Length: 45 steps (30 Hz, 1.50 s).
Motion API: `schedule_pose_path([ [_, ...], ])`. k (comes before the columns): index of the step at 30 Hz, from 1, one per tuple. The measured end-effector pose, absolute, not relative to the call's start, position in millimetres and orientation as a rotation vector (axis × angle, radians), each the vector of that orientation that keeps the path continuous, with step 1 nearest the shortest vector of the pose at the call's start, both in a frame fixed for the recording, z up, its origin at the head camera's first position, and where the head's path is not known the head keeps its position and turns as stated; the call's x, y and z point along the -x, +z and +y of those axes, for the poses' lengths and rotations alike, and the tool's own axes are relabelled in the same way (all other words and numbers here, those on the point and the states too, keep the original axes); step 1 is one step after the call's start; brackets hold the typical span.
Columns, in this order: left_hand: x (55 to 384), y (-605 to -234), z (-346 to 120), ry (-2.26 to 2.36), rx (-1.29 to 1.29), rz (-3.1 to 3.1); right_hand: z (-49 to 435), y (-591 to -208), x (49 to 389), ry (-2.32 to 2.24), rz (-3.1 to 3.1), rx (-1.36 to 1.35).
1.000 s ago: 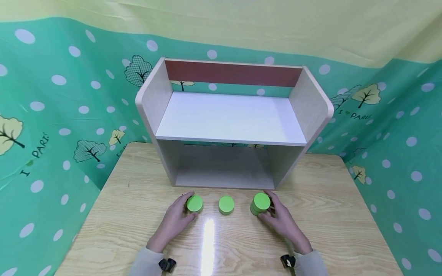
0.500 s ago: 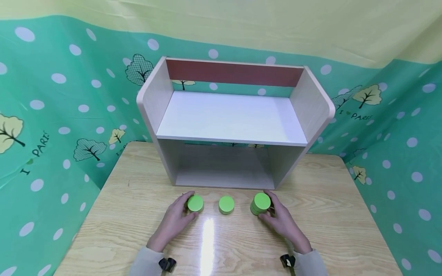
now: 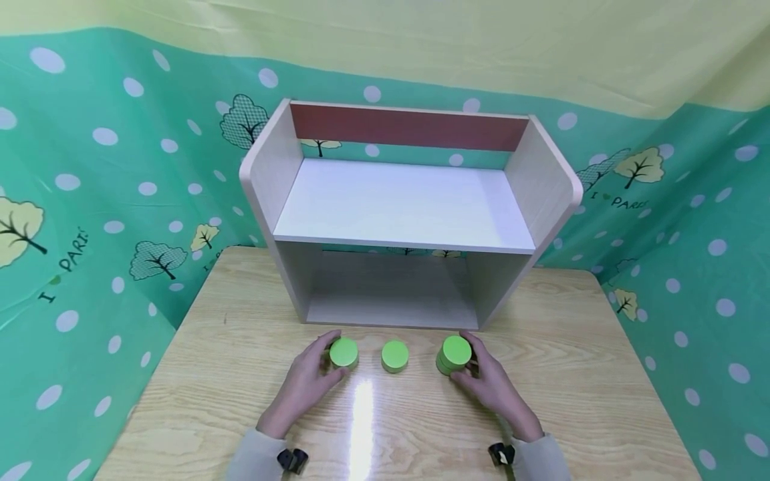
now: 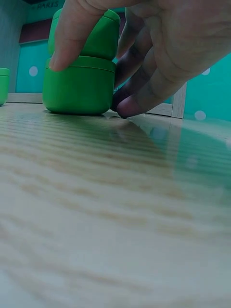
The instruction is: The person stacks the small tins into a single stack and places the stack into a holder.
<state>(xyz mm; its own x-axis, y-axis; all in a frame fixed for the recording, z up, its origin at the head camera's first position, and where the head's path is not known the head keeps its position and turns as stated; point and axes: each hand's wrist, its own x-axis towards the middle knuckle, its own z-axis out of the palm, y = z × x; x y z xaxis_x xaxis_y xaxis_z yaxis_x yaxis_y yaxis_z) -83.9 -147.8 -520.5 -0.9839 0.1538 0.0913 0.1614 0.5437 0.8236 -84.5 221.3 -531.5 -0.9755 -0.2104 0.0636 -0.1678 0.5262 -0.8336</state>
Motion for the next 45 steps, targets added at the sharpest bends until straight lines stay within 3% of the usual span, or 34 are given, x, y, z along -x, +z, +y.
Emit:
schedule_pose_path([
  [45,113.7,-480.3,-109.3,-1.511,0.715,-2.639,218.6,-529.4,83.0,-1.442,2.721,0.312],
])
